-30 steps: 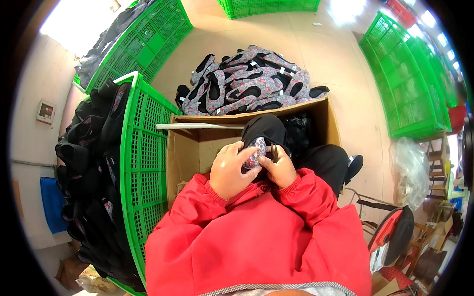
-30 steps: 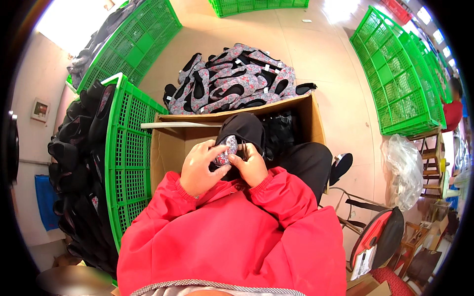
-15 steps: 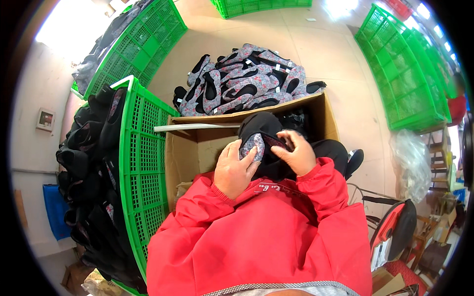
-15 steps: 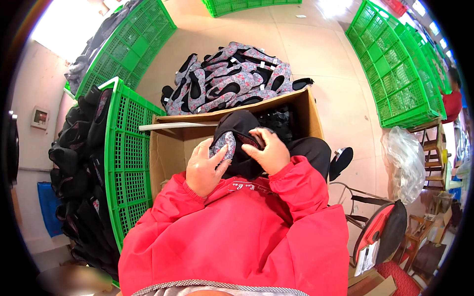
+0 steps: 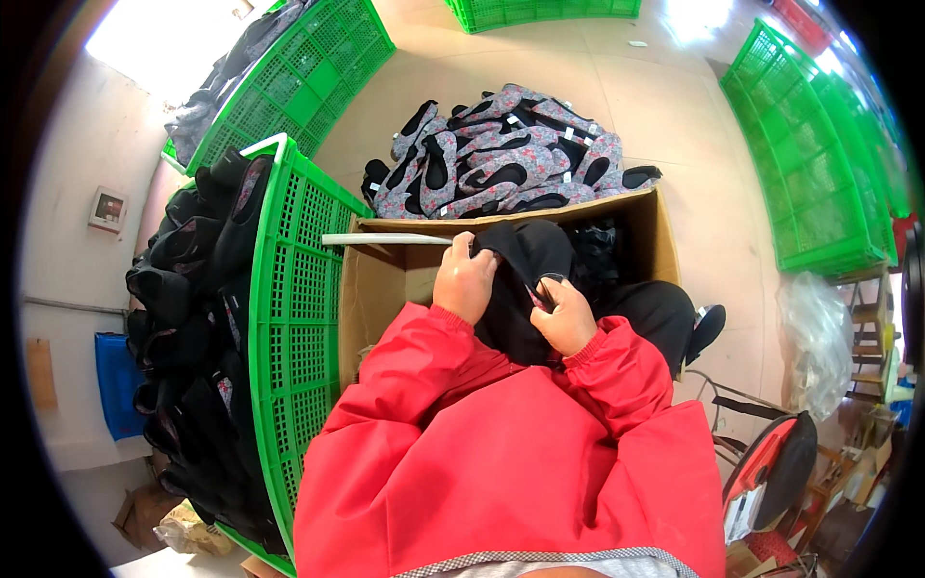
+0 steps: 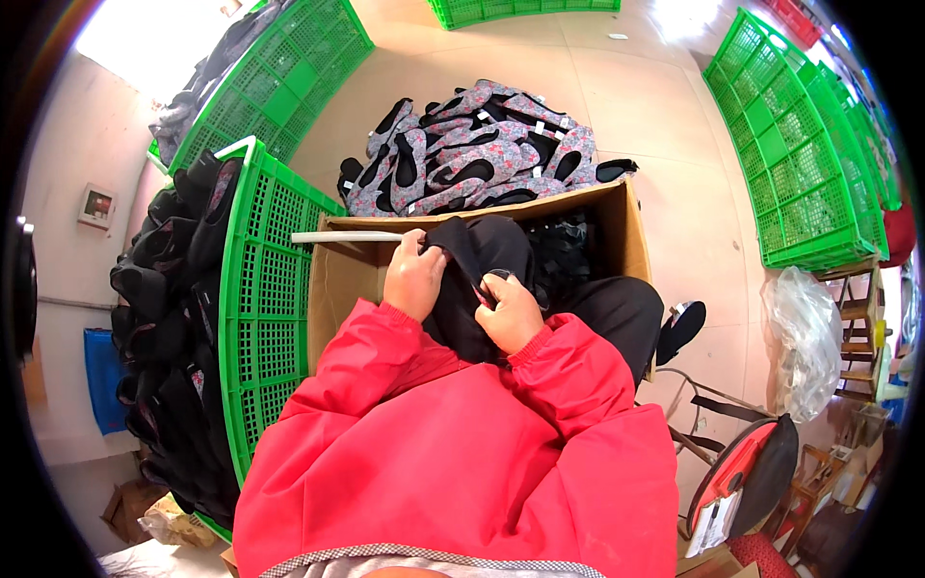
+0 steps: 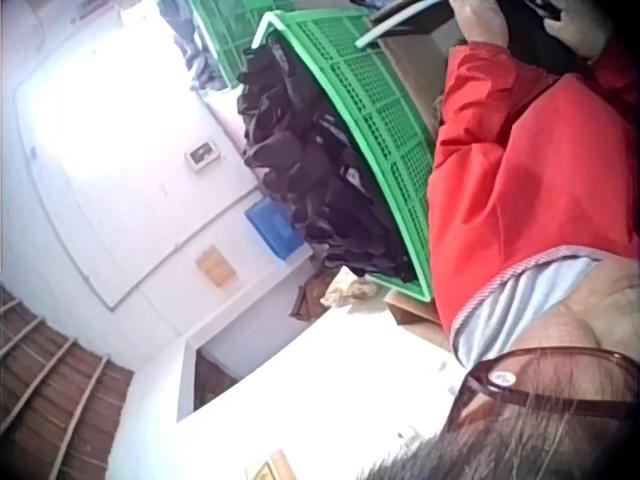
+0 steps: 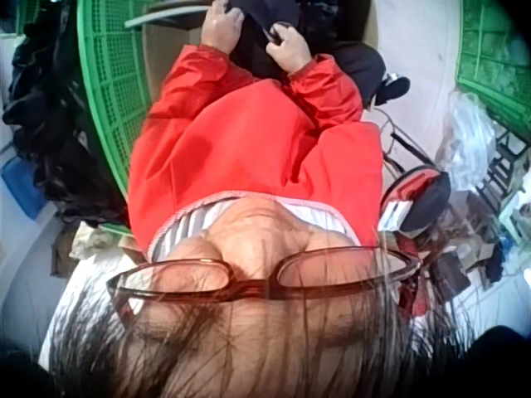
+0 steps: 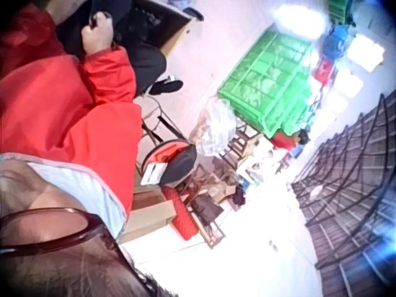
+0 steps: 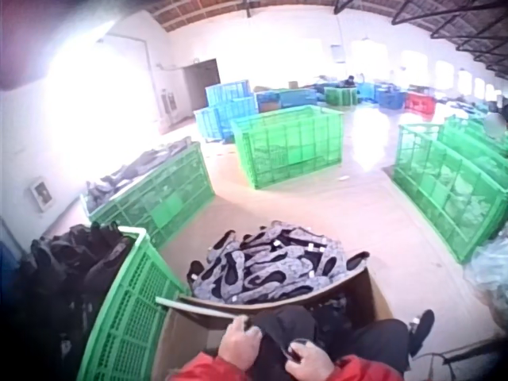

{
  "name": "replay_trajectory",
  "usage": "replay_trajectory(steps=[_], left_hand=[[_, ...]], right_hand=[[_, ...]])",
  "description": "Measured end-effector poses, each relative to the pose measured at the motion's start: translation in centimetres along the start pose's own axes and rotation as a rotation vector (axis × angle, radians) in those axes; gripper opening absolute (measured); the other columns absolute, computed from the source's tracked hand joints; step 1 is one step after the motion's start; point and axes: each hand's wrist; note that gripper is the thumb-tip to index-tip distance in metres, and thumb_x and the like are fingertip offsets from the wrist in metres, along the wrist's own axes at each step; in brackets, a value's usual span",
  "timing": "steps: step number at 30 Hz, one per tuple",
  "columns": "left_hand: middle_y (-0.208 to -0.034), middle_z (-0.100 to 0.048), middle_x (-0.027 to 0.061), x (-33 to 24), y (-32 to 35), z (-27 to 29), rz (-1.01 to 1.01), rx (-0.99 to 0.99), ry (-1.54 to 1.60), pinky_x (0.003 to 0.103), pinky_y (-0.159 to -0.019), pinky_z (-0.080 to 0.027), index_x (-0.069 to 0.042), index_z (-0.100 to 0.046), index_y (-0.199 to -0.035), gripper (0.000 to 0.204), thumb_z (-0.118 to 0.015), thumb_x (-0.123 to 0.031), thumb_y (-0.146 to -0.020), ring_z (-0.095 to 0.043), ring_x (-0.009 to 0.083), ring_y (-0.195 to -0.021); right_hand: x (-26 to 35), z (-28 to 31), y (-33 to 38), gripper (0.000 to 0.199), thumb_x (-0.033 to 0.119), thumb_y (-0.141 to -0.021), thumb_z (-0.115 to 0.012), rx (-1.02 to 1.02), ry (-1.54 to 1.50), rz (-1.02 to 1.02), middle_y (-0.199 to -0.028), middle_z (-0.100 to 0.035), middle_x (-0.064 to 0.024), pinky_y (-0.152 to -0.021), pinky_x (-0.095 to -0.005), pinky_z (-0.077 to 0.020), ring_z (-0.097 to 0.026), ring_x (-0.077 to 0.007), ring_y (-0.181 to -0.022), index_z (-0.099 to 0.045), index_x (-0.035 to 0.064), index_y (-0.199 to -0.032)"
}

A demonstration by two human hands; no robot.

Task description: The person sits on the floor and sews the sole onto slipper uppers using a needle and thread. They repeatedly pick up a slipper from a cardboard box, stitch the sole to the upper, and place the finished slipper into a green crate.

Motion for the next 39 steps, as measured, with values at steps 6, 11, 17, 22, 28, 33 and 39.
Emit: replay_trajectory(steps=[6, 11, 17, 22, 28, 33, 39], left_hand=[[-0.100, -0.058, 0.0117, 2.4, -2.9, -2.3, -0.025, 0.187, -0.355, 0.042, -0.074, -0.053, -0.005, -0.068, -0.079, 0.009, -0.061, -0.011, -0.080, -0.061, 0.0291, -0.091], [-0.102, -0.064, 0.0097, 2.1, -4.5, -3.6, 0.218, 0.451, -0.452, 0.041, -0.077, -0.054, -0.005, -0.069, -0.097, 0.020, -0.054, -0.013, -0.086, -0.066, 0.0271, -0.091], [-0.100, -0.067, 0.0162, 4.1, -4.1, -4.0, -0.088, 0.252, -0.224, 0.042, -0.082, -0.053, -0.001, -0.069, -0.096, 0.022, -0.055, -0.010, -0.082, -0.067, 0.0300, -0.090], [-0.110, -0.065, 0.0229, 4.2, -2.1, -1.2, -0.202, 0.440, -0.240, 0.039, -0.087, -0.051, -0.002, -0.071, -0.090, 0.020, -0.058, -0.006, -0.075, -0.065, 0.0332, -0.096], [-0.103, -0.069, 0.0172, 3.2, 0.6, 3.6, -0.200, -0.038, 0.284, 0.036, -0.083, -0.055, -0.002, -0.071, -0.096, 0.021, -0.059, -0.001, -0.079, -0.068, 0.0321, -0.092], [-0.143, -0.044, 0.0178, 3.9, 1.2, 3.9, 0.528, -0.205, 1.491, 0.041, -0.107, -0.040, -0.004, -0.030, -0.148, 0.062, -0.059, -0.014, -0.095, -0.046, 0.0303, -0.130], [-0.129, -0.053, 0.0161, -0.2, 0.8, 5.0, 0.581, -0.080, 2.198, 0.050, -0.107, -0.041, -0.009, -0.038, -0.143, 0.057, -0.059, -0.025, -0.093, -0.053, 0.0316, -0.119]], right_hand=[[0.6, -1.5, -1.0, 0.014, 0.007, -0.072, -0.060, 0.002, 0.032, -0.058, -0.081, -0.055, -0.0206, -0.069, -0.0446, -0.0452, -0.055, -0.0408, -0.079, -0.056, 0.0040, -0.085], [0.6, -1.8, -1.3, 0.014, 0.008, -0.072, -0.060, 0.008, 0.045, -0.049, -0.082, -0.054, -0.0213, -0.070, -0.0451, -0.0451, -0.055, -0.0413, -0.080, -0.055, 0.0037, -0.085], [0.7, -1.7, -0.9, 0.015, 0.008, -0.070, -0.060, -0.009, 0.019, -0.048, -0.079, -0.054, -0.0205, -0.069, -0.0445, -0.0440, -0.054, -0.0408, -0.079, -0.053, 0.0027, -0.083], [-1.0, -1.9, 0.8, 0.016, 0.009, -0.069, -0.061, 0.010, -0.097, -0.060, -0.073, -0.052, -0.0181, -0.067, -0.0414, -0.0427, -0.052, -0.0362, -0.073, -0.051, 0.0019, -0.080], [-2.7, -1.8, 2.1, 0.021, 0.009, -0.074, -0.069, -0.256, -0.163, -0.041, -0.067, -0.050, -0.0052, -0.062, -0.0303, -0.0424, -0.050, -0.0167, -0.065, -0.049, 0.0023, -0.074], [-2.3, 0.5, 2.3, 0.021, -0.003, -0.075, -0.068, -0.112, -0.734, -0.280, -0.069, -0.053, 0.0042, -0.060, -0.0230, -0.0421, -0.049, -0.0061, -0.063, -0.052, 0.0090, -0.075], [-4.2, 0.2, 2.9, 0.018, -0.004, -0.073, -0.067, 0.059, -0.754, -0.347, -0.072, -0.056, 0.0039, -0.063, -0.0233, -0.0422, -0.050, -0.0065, -0.066, -0.055, 0.0080, -0.075]])
Point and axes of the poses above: each hand's wrist, its own y-axis away from the middle knuckle, its own z-axis out of the back of the hand, x = y × z
